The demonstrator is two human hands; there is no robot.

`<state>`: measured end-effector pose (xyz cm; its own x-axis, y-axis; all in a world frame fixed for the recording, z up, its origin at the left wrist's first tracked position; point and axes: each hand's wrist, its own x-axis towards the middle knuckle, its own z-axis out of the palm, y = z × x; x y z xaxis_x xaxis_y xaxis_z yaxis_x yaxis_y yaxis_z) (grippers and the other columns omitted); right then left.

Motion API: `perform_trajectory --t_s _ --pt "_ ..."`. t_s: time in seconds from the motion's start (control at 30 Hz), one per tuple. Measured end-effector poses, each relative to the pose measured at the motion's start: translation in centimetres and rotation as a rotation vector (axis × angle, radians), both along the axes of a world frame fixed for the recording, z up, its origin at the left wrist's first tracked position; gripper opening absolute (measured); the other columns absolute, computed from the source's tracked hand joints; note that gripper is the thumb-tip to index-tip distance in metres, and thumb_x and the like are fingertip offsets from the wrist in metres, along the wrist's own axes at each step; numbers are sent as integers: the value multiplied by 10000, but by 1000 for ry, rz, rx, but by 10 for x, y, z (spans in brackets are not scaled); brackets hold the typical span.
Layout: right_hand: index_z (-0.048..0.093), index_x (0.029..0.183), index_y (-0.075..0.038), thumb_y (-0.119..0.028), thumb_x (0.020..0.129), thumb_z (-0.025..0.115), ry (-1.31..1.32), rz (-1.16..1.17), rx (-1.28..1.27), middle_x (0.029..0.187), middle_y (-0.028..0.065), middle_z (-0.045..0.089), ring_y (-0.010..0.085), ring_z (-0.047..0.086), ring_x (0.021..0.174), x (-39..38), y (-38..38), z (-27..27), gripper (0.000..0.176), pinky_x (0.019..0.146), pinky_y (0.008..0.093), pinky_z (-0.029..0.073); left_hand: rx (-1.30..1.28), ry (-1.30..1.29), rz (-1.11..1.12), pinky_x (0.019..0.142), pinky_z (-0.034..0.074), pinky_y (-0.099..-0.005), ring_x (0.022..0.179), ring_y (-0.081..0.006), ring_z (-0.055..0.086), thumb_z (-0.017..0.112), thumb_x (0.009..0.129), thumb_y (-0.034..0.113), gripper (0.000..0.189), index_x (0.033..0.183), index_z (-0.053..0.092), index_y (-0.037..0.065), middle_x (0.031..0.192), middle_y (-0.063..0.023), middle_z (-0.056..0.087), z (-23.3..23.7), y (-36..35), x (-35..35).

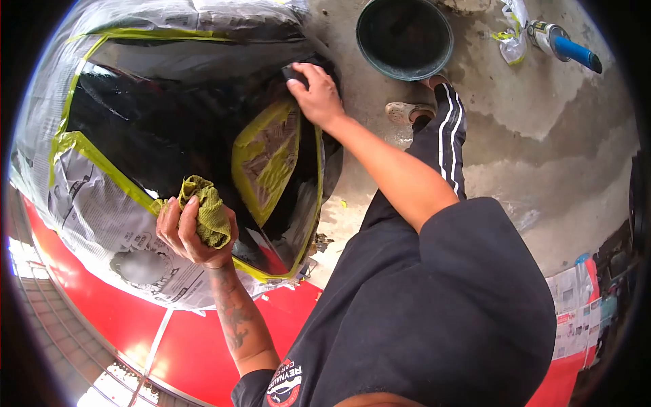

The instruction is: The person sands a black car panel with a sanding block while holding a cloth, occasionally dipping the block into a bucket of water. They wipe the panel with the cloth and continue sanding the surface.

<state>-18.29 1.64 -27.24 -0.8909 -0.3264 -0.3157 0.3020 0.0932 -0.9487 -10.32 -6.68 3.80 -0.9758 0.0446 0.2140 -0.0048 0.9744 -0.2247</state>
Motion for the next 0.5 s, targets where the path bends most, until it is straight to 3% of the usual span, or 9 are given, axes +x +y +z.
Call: perform_trajectory --t_s 0.13,0.27,0.4,0.5 --pt "648 1278 -50 -275 941 679 111 5 28 1323 163 654 340 593 1277 5 7 -8 406 1098 432 443 -25 -8 22 971 511 -516 1047 -336 653 809 749 174 434 1148 655 104 1139 -124 653 -2 -5 5" --pt "674 1250 -82 -288 920 668 -39 46 107 1317 145 651 357 595 1227 2 1 -40 389 1060 444 446 -22 -5 22 969 511 -514 1047 -333 653 802 748 174 432 1148 654 105 1132 -122 656 0 -2 3" --pt "658 1278 -82 -251 901 707 78 -13 -114 1341 166 639 353 583 1268 5 11 30 416 1078 425 433 -22 -12 32 972 509 -517 1057 -332 649 811 748 190 439 1149 652 107 1139 -121 655 -1 -3 5" --pt "647 1274 -65 -238 903 708 84 3 -76 1339 165 644 353 591 1270 14 18 -4 414 1099 424 433 -19 -16 24 975 506 -518 1063 -331 648 814 751 199 441 1151 651 107 1139 -120 655 -1 -5 6"
